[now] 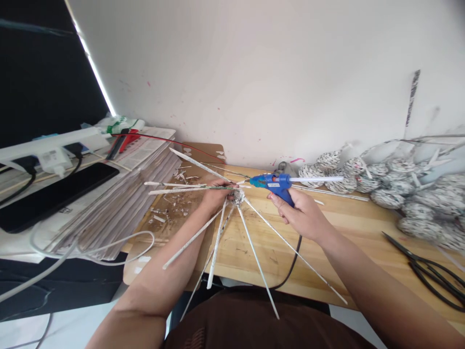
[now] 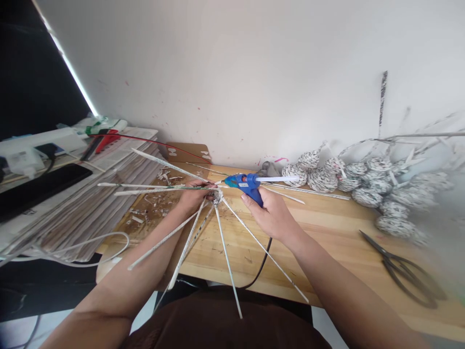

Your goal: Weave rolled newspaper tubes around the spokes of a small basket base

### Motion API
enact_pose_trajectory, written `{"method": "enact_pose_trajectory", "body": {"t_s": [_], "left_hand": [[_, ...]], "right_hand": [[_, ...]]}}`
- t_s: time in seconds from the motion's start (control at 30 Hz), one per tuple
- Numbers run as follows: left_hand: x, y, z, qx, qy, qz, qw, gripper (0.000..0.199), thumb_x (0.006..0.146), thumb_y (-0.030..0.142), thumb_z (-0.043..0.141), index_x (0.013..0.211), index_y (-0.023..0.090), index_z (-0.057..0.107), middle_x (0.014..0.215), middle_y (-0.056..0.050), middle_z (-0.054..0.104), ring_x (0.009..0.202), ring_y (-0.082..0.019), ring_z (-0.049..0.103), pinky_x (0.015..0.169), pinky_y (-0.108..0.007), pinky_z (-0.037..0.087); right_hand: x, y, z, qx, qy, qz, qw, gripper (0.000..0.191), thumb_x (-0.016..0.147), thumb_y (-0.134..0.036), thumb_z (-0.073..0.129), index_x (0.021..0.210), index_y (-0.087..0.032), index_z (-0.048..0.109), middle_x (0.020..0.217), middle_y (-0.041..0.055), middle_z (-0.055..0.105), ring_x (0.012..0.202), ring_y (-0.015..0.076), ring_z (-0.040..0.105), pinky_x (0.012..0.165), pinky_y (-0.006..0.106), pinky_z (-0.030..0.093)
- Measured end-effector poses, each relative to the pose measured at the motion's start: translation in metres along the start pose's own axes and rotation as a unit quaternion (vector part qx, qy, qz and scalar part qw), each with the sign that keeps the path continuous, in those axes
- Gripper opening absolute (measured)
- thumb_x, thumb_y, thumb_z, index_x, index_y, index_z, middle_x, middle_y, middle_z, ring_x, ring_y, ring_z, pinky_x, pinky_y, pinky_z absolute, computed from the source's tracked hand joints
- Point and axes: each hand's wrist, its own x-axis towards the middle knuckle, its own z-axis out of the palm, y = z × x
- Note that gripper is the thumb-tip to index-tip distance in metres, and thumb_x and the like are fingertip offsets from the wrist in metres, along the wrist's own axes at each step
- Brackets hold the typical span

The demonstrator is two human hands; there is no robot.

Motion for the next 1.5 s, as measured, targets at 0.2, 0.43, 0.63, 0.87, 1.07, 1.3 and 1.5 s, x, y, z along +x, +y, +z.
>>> {"method": "enact_pose_trajectory", "body": {"t_s": [0.2, 0.43, 0.63, 0.87, 1.07, 1.3, 1.5], "left_hand": [[-0.001, -0.001, 0.001, -0.001, -0.003, 0.020, 1.000, 0.028, 0.053, 0.034, 0.086, 0.067, 0.014, 0.073, 0.078, -0.008, 0.072, 0.058, -0.013, 0.059, 0.049, -0.024, 0.046], [-0.003, 0.001, 0.003, -0.013, -0.012, 0.018, 1.000, 0.029, 0.052, 0.034, 0.087, 0.067, 0.013, 0.073, 0.075, -0.008, 0.071, 0.055, -0.012, 0.058, 0.048, -0.025, 0.046], [-0.003, 0.000, 0.003, -0.006, -0.013, 0.020, 1.000, 0.028, 0.054, 0.034, 0.086, 0.068, 0.013, 0.074, 0.077, -0.008, 0.072, 0.057, -0.013, 0.059, 0.048, -0.024, 0.046], [-0.001, -0.003, 0.000, 0.000, -0.015, 0.027, 1.000, 0.028, 0.056, 0.035, 0.086, 0.071, 0.014, 0.075, 0.076, -0.008, 0.072, 0.056, -0.013, 0.059, 0.049, -0.025, 0.047], [-0.003, 0.000, 0.002, 0.005, -0.017, 0.030, 0.999, 0.027, 0.056, 0.035, 0.086, 0.068, 0.014, 0.073, 0.081, -0.009, 0.073, 0.053, -0.011, 0.058, 0.047, -0.025, 0.047], [-0.004, -0.002, 0.001, 0.033, -0.026, 0.039, 0.998, 0.025, 0.056, 0.035, 0.086, 0.068, 0.015, 0.074, 0.063, -0.004, 0.066, 0.047, -0.010, 0.054, 0.043, -0.023, 0.044], [-0.006, 0.002, 0.002, 0.036, -0.029, 0.027, 0.999, 0.027, 0.055, 0.036, 0.086, 0.067, 0.015, 0.073, 0.062, -0.004, 0.065, 0.049, -0.011, 0.054, 0.043, -0.022, 0.044]], "right_hand": [[-0.001, 0.001, 0.001, 0.043, -0.032, 0.027, 0.998, 0.038, 0.089, -0.057, 0.053, 0.085, -0.020, 0.057, 0.059, -0.0014, 0.053, 0.050, 0.0129, 0.049, 0.046, 0.027, 0.042], [0.000, 0.004, 0.002, 0.127, -0.086, 0.056, 0.987, 0.046, 0.088, -0.062, 0.051, 0.094, -0.018, 0.058, 0.069, -0.0014, 0.053, 0.053, 0.0109, 0.053, 0.050, 0.026, 0.048], [-0.001, 0.008, 0.004, 0.111, -0.083, 0.030, 0.990, 0.044, 0.090, -0.062, 0.047, 0.100, -0.020, 0.054, 0.094, 0.0032, 0.059, 0.050, 0.0084, 0.056, 0.047, 0.026, 0.049], [-0.004, 0.010, 0.007, 0.021, -0.035, -0.005, 0.999, 0.041, 0.093, -0.060, 0.042, 0.087, -0.021, 0.051, 0.072, -0.0004, 0.056, 0.049, 0.0113, 0.050, 0.046, 0.026, 0.040], [-0.006, 0.003, 0.005, -0.100, -0.002, -0.052, 0.994, 0.038, 0.096, -0.055, 0.038, 0.090, -0.022, 0.056, 0.063, 0.0006, 0.056, 0.059, 0.0183, 0.053, 0.056, 0.030, 0.037], [-0.013, 0.004, 0.007, -0.206, 0.037, -0.093, 0.974, 0.034, 0.096, -0.050, 0.042, 0.097, -0.020, 0.058, 0.086, 0.0106, 0.067, 0.078, 0.0266, 0.061, 0.067, 0.035, 0.040], [-0.020, 0.000, 0.005, -0.269, 0.053, -0.084, 0.958, 0.031, 0.095, -0.048, 0.043, 0.102, -0.021, 0.056, 0.076, 0.0088, 0.063, 0.069, 0.0262, 0.060, 0.061, 0.034, 0.038]]}}
